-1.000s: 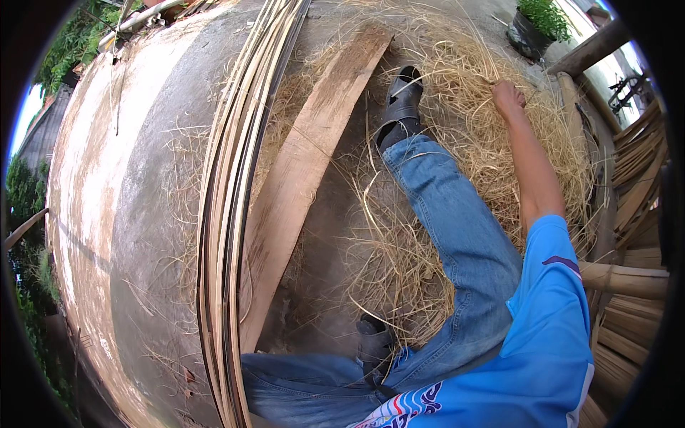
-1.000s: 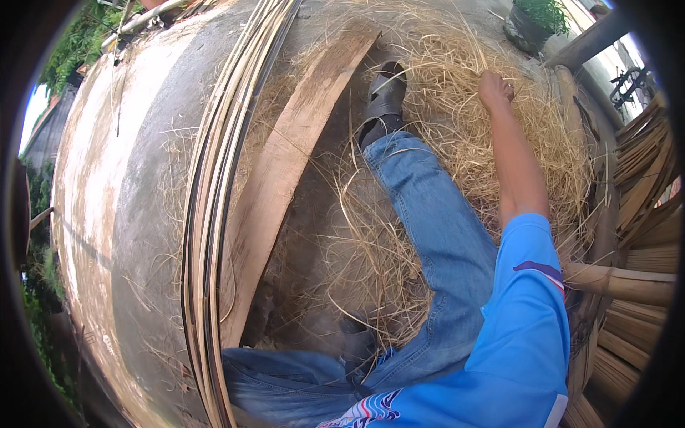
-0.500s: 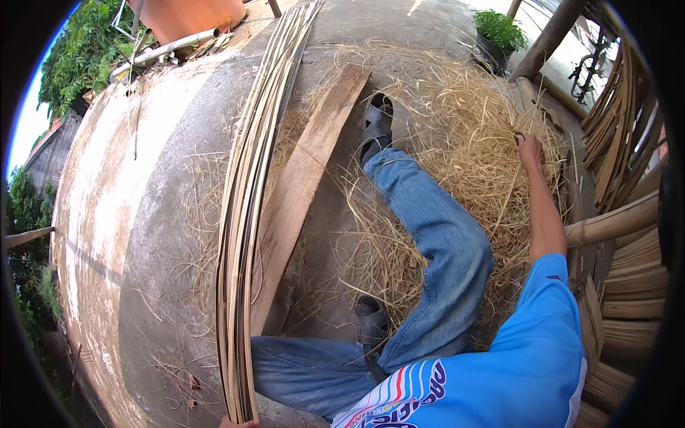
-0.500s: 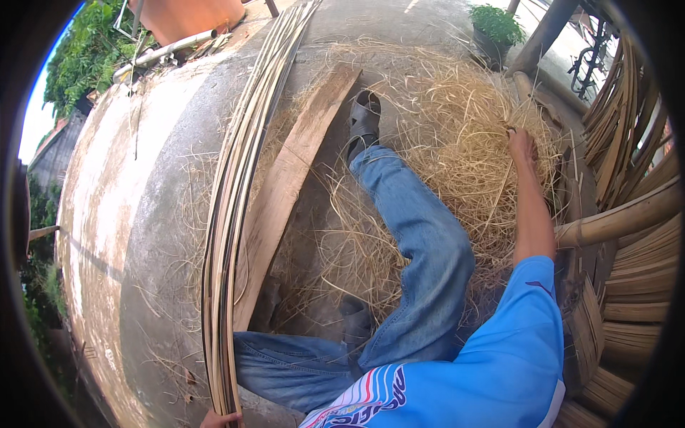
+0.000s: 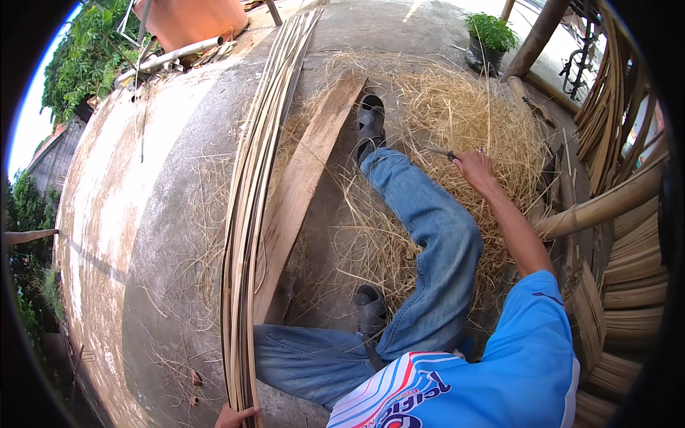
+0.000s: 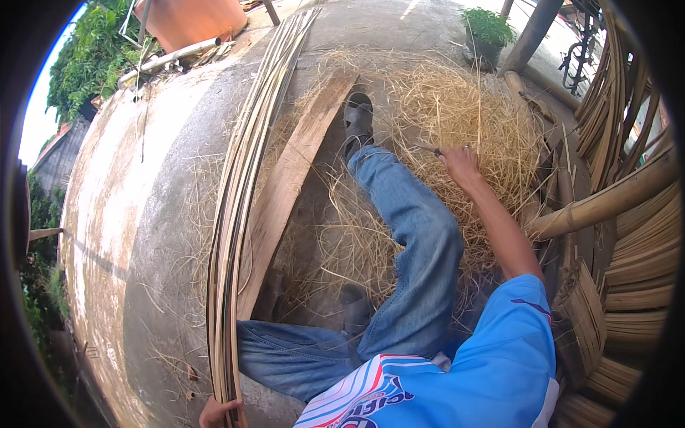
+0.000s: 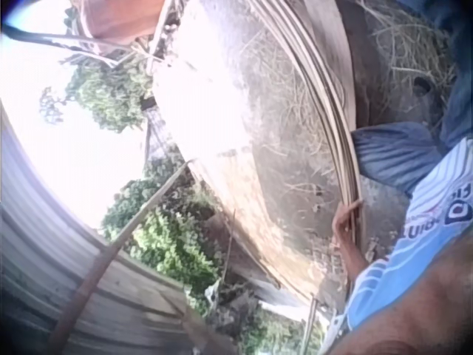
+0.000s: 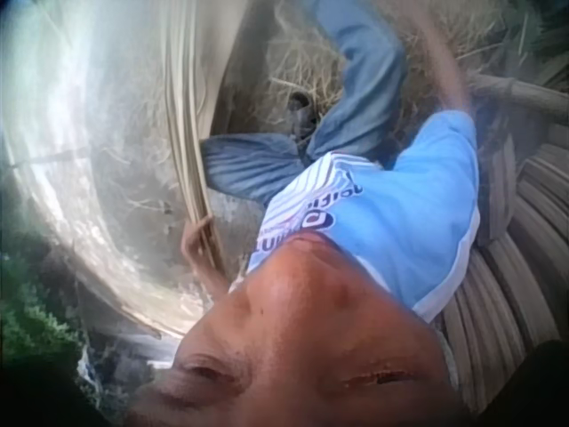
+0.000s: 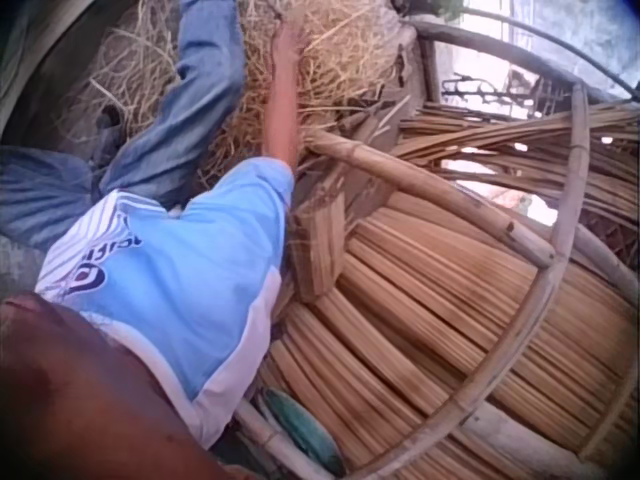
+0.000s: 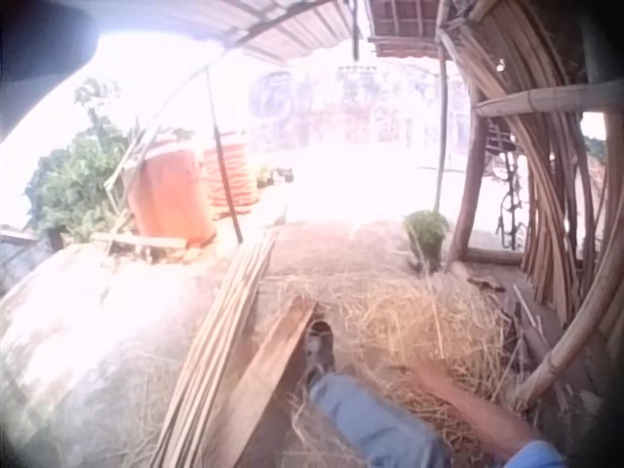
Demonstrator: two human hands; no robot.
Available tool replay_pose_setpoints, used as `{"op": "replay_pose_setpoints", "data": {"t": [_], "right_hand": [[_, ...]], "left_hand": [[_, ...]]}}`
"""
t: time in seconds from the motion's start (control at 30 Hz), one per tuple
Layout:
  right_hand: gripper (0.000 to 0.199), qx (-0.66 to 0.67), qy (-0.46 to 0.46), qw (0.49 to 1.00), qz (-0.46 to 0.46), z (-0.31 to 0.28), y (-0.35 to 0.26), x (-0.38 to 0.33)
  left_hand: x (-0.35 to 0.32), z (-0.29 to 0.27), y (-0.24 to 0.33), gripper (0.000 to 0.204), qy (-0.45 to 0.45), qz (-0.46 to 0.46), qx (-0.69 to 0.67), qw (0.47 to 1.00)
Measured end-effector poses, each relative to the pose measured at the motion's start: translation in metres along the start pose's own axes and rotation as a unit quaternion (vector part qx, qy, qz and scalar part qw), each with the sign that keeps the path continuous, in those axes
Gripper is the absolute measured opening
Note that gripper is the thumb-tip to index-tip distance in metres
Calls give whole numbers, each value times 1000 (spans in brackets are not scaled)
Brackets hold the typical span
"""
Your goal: The person sits on a concrete floor and gathers long bamboo strips, aligns them into a bundle, and ties them together with a thin strip. The person then stands and carries the bundle to another area.
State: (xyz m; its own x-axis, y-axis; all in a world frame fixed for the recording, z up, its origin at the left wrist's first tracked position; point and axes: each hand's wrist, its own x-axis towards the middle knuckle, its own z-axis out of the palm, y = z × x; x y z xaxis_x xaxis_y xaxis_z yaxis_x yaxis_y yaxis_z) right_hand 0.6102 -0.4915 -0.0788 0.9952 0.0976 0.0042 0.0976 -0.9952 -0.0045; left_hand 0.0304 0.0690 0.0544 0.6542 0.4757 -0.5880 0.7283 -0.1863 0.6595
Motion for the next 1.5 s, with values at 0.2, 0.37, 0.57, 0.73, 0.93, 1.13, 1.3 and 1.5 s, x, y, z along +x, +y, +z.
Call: {"op": "replay_pose_setpoints", "data": {"t": [0.2,0.37,0.57,0.73,0.93,1.13,1.3,1.5], "right_hand": [[27,-9,-17,975,221,-1,181,-60],[33,75,4,982,172,-62,98,-68],[47,229,-152,959,64,-133,40,-154],[53,330,-242,912,35,-86,41,-195],[42,383,-306,871,32,-22,-17,-172],[40,558,-274,782,50,38,-79,-178],[41,469,-236,850,39,40,-84,-180],[42,221,-207,953,20,-12,-51,-196]], "left_hand": [[48,-23,-39,38,-100,-207,-48,972],[45,-22,-33,40,-84,-215,-33,973],[37,-22,-34,39,-62,-196,-32,978],[40,-20,-31,43,-73,-179,-7,981],[37,-20,-33,44,-64,-161,25,985],[29,-16,-24,41,-53,-138,24,989],[31,-17,-32,39,-48,-135,51,988],[32,-16,-31,45,-50,-137,20,989]]}}
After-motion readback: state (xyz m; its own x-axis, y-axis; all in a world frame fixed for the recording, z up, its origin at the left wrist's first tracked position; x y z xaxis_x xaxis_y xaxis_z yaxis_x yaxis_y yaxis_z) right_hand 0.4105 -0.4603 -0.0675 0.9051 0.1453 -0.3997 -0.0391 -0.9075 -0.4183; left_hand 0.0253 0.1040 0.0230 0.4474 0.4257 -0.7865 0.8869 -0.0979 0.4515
